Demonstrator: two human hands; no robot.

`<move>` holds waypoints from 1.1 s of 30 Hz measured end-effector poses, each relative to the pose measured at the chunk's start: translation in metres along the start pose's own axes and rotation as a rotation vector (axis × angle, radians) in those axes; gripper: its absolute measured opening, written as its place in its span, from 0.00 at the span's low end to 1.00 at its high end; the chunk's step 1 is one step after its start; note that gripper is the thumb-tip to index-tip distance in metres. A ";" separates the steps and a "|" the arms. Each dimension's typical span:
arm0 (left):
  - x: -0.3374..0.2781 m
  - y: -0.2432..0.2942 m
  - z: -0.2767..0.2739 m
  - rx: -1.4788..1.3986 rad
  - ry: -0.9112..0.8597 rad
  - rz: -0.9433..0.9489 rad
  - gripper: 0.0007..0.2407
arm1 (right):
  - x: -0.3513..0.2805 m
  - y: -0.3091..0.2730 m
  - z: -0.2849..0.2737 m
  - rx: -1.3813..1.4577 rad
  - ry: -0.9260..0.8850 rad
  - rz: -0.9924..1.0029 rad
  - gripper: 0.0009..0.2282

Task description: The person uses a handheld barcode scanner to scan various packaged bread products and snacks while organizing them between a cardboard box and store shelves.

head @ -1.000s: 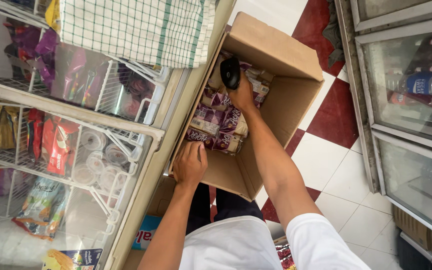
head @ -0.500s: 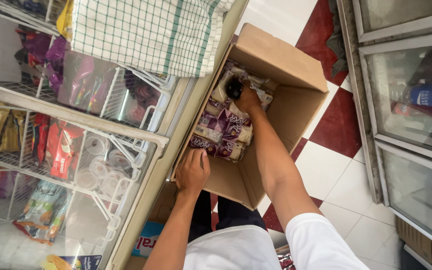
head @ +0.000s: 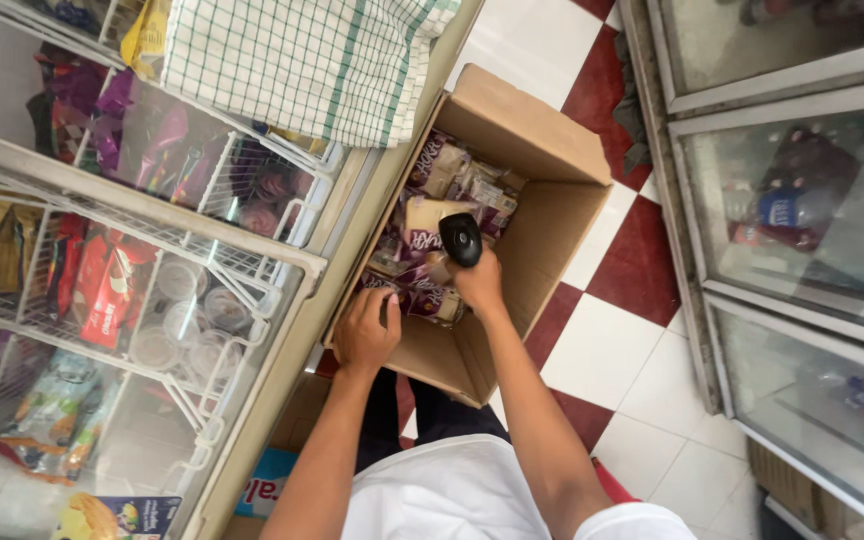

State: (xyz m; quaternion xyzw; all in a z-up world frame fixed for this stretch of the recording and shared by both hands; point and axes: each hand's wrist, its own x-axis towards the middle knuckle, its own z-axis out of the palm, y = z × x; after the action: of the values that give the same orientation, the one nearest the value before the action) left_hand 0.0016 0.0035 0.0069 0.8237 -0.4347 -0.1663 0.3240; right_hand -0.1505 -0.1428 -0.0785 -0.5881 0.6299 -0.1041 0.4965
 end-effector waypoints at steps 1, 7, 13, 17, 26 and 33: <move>0.001 0.000 -0.002 -0.086 -0.038 -0.022 0.07 | -0.013 -0.006 -0.008 0.123 0.002 -0.042 0.15; -0.013 0.011 -0.023 -0.560 -0.121 -0.315 0.28 | -0.070 -0.044 -0.063 0.373 -0.282 -0.045 0.10; -0.020 0.010 -0.055 -0.935 -0.110 -0.690 0.29 | -0.099 -0.098 -0.104 0.113 -0.474 -0.188 0.10; -0.015 0.024 -0.073 -1.187 -0.143 -0.988 0.25 | -0.119 -0.144 -0.112 0.075 -0.645 -0.301 0.11; -0.080 -0.019 -0.137 -1.528 0.551 -0.722 0.12 | -0.148 -0.226 -0.061 0.071 -0.852 -0.531 0.17; -0.143 -0.041 -0.196 -1.510 0.930 -0.716 0.10 | -0.124 -0.264 0.044 0.182 -0.634 -0.704 0.09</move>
State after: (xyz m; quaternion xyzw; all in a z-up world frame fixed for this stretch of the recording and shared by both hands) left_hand 0.0538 0.2144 0.1219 0.4648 0.2372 -0.1482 0.8401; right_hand 0.0276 -0.0942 0.1516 -0.7224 0.1985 -0.1358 0.6482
